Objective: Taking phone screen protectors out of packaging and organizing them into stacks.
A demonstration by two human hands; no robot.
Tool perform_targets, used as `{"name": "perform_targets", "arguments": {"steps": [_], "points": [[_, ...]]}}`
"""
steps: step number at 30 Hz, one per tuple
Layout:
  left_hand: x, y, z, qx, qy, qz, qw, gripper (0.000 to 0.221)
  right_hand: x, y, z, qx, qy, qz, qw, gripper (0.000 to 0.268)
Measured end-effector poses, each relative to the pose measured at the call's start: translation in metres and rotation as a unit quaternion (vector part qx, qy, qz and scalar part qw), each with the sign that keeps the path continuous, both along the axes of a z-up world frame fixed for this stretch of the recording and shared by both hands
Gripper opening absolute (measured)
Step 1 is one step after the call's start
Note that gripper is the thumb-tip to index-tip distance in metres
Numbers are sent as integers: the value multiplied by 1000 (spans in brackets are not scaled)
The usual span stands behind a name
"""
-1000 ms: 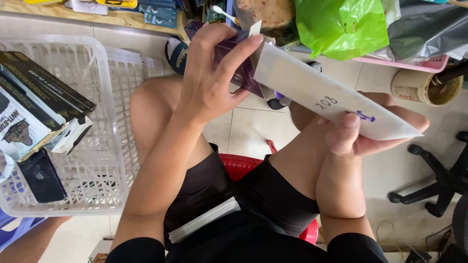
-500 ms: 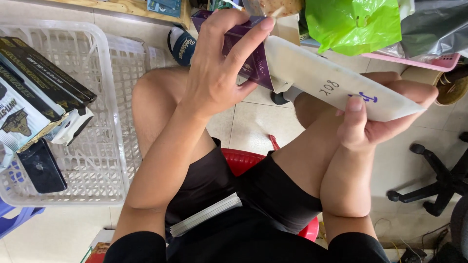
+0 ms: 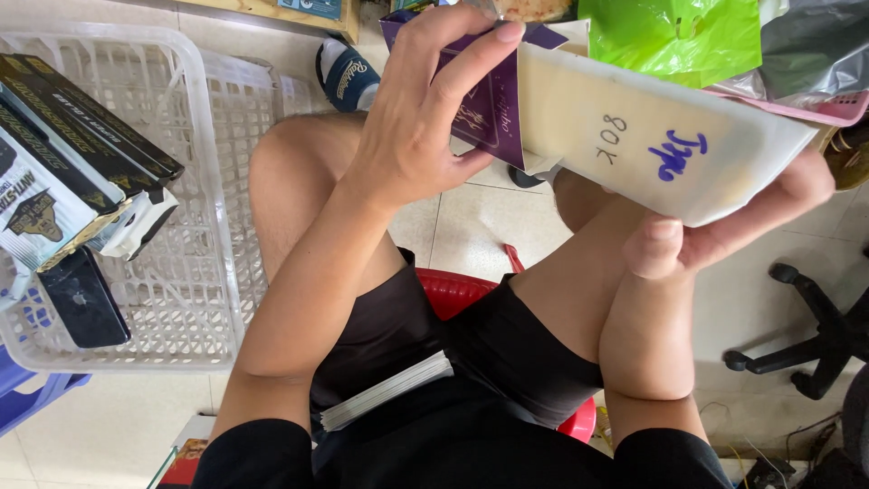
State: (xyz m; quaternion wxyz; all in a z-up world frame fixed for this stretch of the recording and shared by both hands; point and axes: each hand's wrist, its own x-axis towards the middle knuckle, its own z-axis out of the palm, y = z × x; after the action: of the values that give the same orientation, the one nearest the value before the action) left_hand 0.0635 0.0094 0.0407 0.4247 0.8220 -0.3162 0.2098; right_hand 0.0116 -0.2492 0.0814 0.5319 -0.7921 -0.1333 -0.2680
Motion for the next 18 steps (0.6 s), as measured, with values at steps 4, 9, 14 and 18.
{"name": "perform_targets", "arguments": {"steps": [4, 9, 14, 18], "points": [[0, -1, 1, -24, 14, -26, 999, 106, 4, 5, -7, 51, -120, 1, 992, 74], [-2, -5, 2, -27, 11, -44, 999, 107, -15, -16, -15, -63, -42, 53, 996, 66], [-2, -3, 1, -40, 45, -59, 996, 107, -4, -8, -8, -101, -20, 121, 987, 83], [-3, -3, 1, -83, 45, -74, 993, 109, 2, 8, -5, -76, -56, 137, 986, 85]]}}
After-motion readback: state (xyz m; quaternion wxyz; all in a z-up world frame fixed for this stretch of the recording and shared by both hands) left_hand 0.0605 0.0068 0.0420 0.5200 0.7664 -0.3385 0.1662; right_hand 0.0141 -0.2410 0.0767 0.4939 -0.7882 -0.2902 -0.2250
